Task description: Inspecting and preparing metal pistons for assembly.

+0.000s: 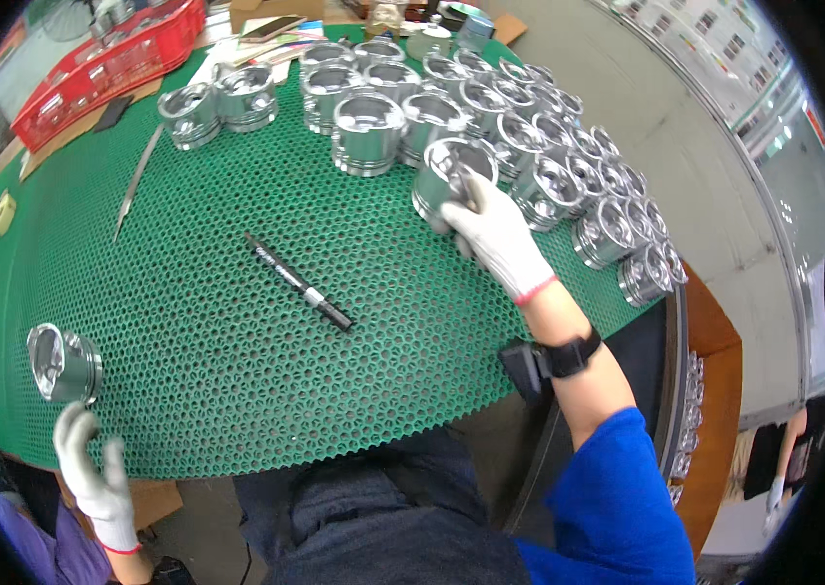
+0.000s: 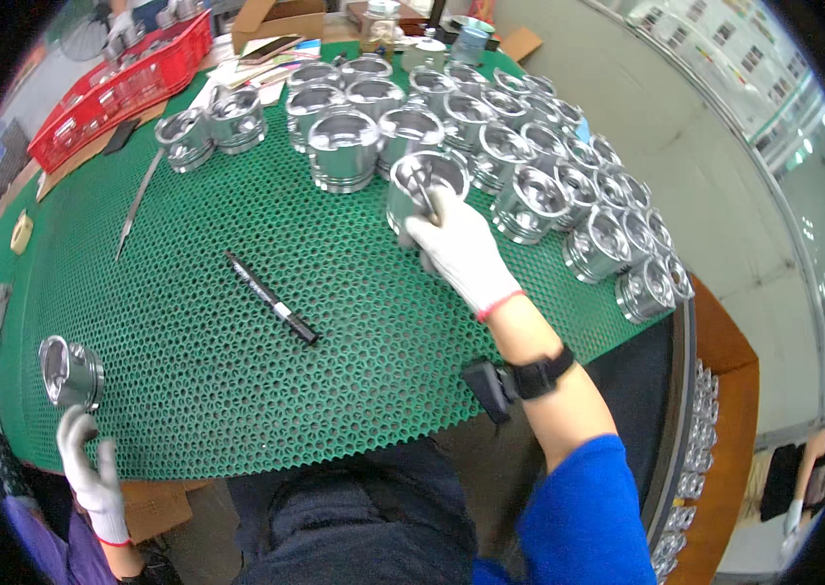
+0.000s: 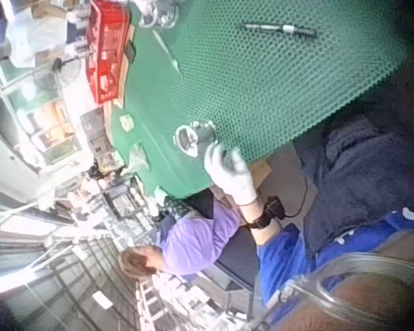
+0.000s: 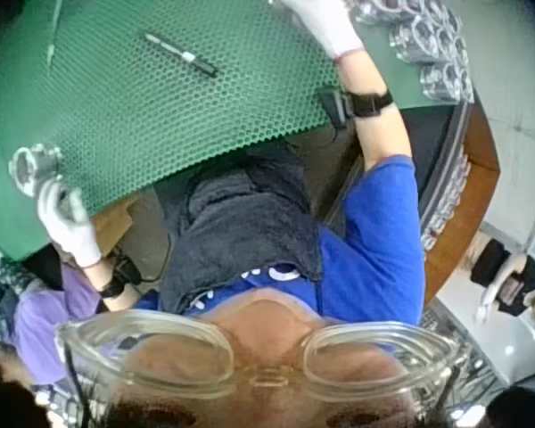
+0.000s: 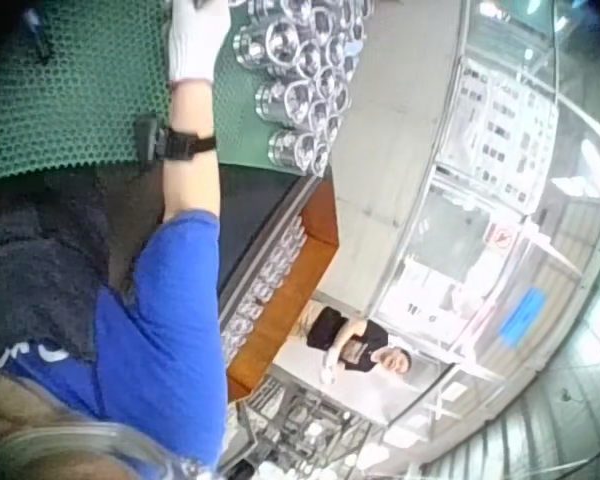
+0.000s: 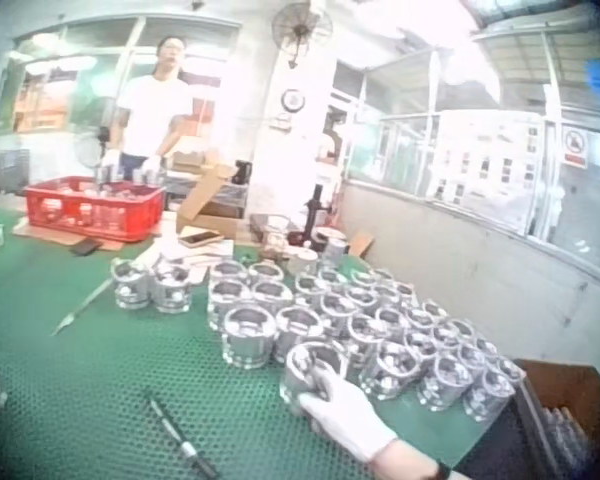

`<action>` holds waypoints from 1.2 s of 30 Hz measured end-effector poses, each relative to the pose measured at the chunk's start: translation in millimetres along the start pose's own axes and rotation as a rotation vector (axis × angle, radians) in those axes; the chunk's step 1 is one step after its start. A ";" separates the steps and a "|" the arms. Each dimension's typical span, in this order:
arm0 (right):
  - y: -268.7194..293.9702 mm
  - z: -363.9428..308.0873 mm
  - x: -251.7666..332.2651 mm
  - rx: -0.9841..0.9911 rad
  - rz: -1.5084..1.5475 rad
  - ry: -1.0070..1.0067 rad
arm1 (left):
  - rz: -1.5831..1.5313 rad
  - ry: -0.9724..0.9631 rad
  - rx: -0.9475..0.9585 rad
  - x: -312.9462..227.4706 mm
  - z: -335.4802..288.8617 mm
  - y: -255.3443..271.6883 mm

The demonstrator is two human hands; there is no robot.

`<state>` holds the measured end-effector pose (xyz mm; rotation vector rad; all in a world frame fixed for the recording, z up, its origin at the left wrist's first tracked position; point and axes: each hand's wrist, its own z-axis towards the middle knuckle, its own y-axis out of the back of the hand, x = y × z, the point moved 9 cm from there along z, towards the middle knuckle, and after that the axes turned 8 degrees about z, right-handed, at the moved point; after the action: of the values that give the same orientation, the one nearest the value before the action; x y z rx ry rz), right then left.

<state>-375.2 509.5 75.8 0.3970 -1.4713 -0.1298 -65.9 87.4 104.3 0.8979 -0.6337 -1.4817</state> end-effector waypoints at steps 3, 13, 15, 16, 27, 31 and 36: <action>-30.8 -38.3 19.0 0.116 0.033 -0.085 | -0.001 0.044 0.111 -13.4 -29.7 -9.5; -163.7 -139.8 74.1 0.648 -0.103 0.233 | -0.149 -0.138 0.190 -77.2 3.7 -27.8; -167.2 -142.1 79.3 0.633 0.026 0.272 | -0.138 -0.153 0.178 -79.7 4.5 -26.1; -156.7 -139.3 73.7 0.601 0.146 0.231 | -0.149 -0.197 0.159 -85.4 6.2 -22.0; -111.9 -147.1 -3.0 0.315 0.330 -0.351 | -0.548 -0.253 0.622 -134.9 31.3 -44.3; -109.6 -144.0 -5.9 0.317 0.349 -0.318 | -0.586 0.088 0.380 -97.9 -3.3 -32.0; -109.4 -141.2 -3.5 0.321 0.309 -0.290 | -0.556 0.019 0.469 -107.5 -35.9 -41.9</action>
<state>-220.0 434.7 28.7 0.4152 -1.8288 0.3116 -63.0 202.7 68.0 1.5401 -0.7725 -1.8441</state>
